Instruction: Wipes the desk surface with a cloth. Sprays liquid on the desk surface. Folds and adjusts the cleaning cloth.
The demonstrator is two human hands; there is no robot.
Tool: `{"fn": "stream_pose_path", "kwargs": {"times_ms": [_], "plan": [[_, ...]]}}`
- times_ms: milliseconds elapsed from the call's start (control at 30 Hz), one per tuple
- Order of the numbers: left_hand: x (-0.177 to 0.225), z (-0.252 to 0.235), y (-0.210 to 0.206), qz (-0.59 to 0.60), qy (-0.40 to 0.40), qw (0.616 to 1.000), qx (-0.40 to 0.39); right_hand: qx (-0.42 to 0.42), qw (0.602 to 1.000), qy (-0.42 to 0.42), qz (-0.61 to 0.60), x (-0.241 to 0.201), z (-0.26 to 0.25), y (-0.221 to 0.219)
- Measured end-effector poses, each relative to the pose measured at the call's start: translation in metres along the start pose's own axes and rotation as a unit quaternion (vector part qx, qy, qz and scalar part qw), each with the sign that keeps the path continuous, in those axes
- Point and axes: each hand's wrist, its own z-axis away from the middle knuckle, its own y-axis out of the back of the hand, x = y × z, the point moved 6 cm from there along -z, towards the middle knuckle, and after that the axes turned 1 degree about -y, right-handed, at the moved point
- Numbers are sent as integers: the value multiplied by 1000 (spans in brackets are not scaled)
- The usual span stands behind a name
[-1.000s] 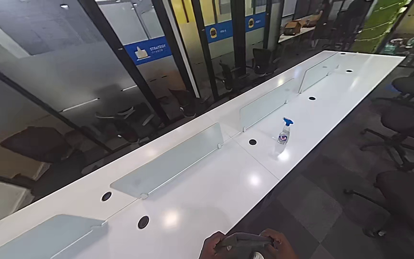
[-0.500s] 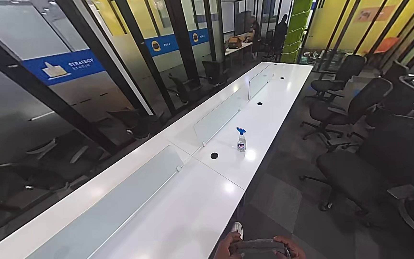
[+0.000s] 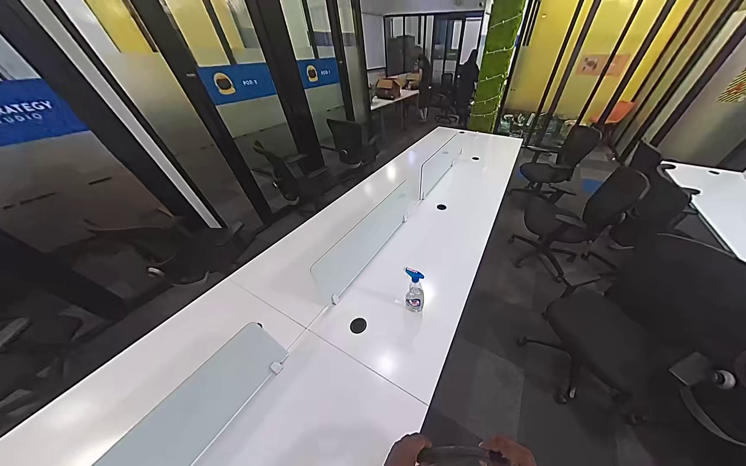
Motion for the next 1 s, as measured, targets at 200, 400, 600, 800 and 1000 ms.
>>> {"fn": "stream_pose_path", "kwargs": {"times_ms": [200, 400, 600, 800, 1000], "plan": [[45, -41, 36, 23, -85, 995, 44, -49, 994, -36, 96, -20, -62, -13], [37, -52, 63, 23, -81, 988, 133, -113, 990, 62, 59, -28, -122, -52], [19, -46, 87, 63, 6, 984, 168, -227, 971, 67, -37, -25, -173, -88], [6, -41, 103, 76, 140, 954, 254, -86, 992, 21, -86, 33, -282, -73], [-8, -35, 81, 54, 274, 876, 392, -5, 994, -38, -103, 130, -437, -67]]}}
